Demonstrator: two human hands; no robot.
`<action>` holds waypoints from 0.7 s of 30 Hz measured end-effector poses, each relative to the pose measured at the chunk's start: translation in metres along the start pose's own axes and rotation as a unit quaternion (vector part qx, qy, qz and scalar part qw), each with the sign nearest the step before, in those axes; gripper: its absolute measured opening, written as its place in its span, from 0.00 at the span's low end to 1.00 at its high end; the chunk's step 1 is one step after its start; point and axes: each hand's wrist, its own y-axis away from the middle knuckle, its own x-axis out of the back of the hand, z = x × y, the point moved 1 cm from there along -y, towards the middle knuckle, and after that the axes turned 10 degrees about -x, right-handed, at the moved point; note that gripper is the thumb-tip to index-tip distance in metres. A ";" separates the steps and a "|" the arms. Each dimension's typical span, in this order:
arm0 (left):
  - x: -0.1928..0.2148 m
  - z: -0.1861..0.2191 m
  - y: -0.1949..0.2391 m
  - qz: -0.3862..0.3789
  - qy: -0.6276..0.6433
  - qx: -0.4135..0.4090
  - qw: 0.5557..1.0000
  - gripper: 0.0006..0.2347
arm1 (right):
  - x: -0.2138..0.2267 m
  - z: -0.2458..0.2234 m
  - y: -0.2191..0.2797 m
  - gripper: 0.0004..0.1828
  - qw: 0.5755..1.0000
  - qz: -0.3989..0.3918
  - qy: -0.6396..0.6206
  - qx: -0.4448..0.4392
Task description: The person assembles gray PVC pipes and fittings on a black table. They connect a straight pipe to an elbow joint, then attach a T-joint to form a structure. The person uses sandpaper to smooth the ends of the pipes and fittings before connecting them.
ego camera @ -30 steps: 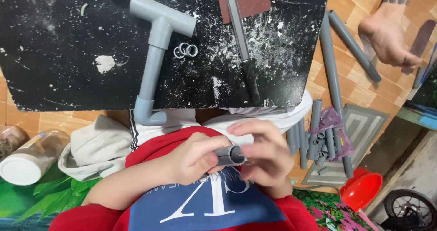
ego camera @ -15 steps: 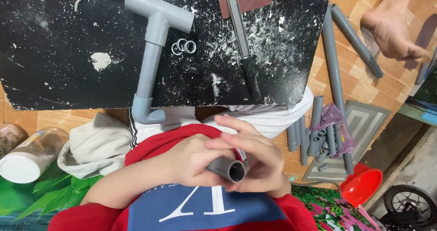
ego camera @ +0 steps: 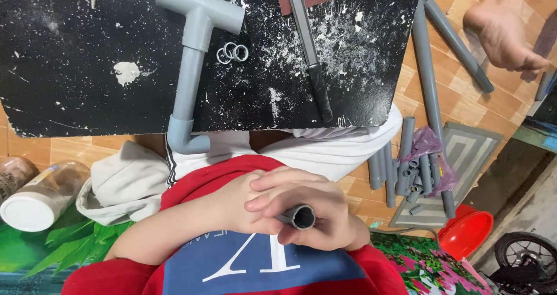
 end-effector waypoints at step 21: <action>0.001 0.001 -0.002 -0.001 -0.035 -0.006 0.999 0.14 | 0.001 -0.002 0.001 0.23 1.000 -0.021 -0.012 0.000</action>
